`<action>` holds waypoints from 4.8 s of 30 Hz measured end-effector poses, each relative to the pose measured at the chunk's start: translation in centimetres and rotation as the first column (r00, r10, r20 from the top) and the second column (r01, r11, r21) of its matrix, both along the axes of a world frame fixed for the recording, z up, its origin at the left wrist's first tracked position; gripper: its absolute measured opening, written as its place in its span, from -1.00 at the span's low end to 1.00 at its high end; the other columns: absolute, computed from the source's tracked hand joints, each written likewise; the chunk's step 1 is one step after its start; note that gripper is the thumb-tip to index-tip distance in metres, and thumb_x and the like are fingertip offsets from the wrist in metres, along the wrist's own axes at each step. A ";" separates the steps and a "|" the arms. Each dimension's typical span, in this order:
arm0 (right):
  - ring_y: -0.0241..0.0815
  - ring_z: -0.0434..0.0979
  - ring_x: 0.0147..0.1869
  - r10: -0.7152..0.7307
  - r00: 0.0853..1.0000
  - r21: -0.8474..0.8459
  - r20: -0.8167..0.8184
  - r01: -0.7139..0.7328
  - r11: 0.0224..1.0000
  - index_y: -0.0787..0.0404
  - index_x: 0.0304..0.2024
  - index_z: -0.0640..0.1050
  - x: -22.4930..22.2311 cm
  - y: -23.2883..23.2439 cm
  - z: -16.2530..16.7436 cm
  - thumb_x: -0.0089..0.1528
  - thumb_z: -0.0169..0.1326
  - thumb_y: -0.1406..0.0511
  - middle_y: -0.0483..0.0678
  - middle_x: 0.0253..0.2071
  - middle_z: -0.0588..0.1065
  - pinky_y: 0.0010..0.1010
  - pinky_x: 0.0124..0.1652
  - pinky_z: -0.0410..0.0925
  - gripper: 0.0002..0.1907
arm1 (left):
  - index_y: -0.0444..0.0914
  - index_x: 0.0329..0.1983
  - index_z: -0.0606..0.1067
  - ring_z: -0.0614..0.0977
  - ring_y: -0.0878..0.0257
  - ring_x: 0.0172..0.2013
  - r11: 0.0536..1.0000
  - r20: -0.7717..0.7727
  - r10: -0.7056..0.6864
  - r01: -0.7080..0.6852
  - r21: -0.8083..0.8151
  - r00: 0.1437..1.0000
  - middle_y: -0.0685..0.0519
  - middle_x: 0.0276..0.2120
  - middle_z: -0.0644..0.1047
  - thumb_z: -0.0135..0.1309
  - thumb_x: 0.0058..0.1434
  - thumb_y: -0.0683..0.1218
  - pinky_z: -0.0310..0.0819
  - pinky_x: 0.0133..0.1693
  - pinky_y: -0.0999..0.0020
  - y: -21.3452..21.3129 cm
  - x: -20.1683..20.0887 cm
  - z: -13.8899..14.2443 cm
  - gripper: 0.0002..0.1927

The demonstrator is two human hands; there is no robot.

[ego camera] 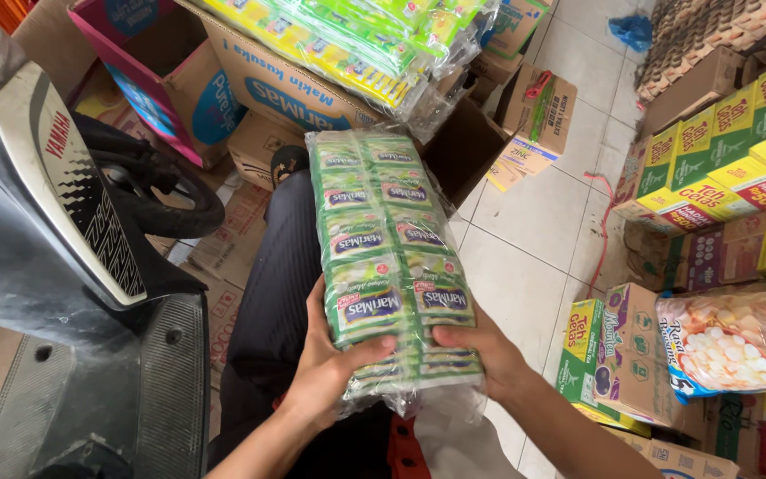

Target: The person sits on the floor and unpacks multiple shrink-wrapped bundles of MariMas crackers, separating them into smaller stacks and placing them into a cardboard box. The person also briefly handles a plastic bag of snacks and a small cardboard box.

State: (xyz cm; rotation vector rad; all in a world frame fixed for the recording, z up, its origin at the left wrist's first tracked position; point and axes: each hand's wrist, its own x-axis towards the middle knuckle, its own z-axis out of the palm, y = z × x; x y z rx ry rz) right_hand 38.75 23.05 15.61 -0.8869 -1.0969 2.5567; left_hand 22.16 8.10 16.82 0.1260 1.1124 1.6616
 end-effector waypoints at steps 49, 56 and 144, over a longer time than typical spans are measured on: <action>-0.05 0.60 0.14 0.115 0.952 0.170 0.284 -0.168 0.971 0.26 0.26 0.32 -3.4 0.2 -2.8 -0.04 0.36 0.38 0.10 0.10 0.54 -0.17 0.11 0.49 -0.16 | -0.43 0.10 0.46 0.73 0.08 -0.13 0.880 -0.023 -0.368 0.340 -0.330 0.929 -0.17 -0.07 0.66 0.32 0.01 -0.21 0.65 -0.06 0.20 0.2 -3.9 -4.4 -0.44; -0.05 0.67 -0.04 0.064 0.961 0.056 0.271 -0.083 0.995 0.35 0.15 0.44 -3.3 0.2 -1.8 0.01 0.28 0.45 0.14 -0.04 0.61 -0.20 -0.03 0.55 -0.37 | -0.47 0.07 0.47 0.73 0.03 -0.22 0.953 0.138 -0.204 0.229 -0.199 0.969 -0.22 -0.15 0.66 0.25 0.02 -0.27 0.68 -0.12 0.10 0.4 -3.1 -5.3 -0.50; -0.03 0.68 -0.02 -0.056 0.994 0.265 0.098 0.028 0.964 0.44 0.13 0.47 -2.2 1.3 -2.8 0.12 0.24 0.36 0.18 -0.01 0.61 -0.20 -0.05 0.55 -0.46 | -0.39 0.04 0.48 0.72 0.20 -0.11 0.972 -0.579 -0.235 0.191 -0.137 0.781 -0.09 -0.11 0.69 0.31 0.07 -0.17 0.57 -0.06 0.34 2.0 -4.0 -2.9 -0.53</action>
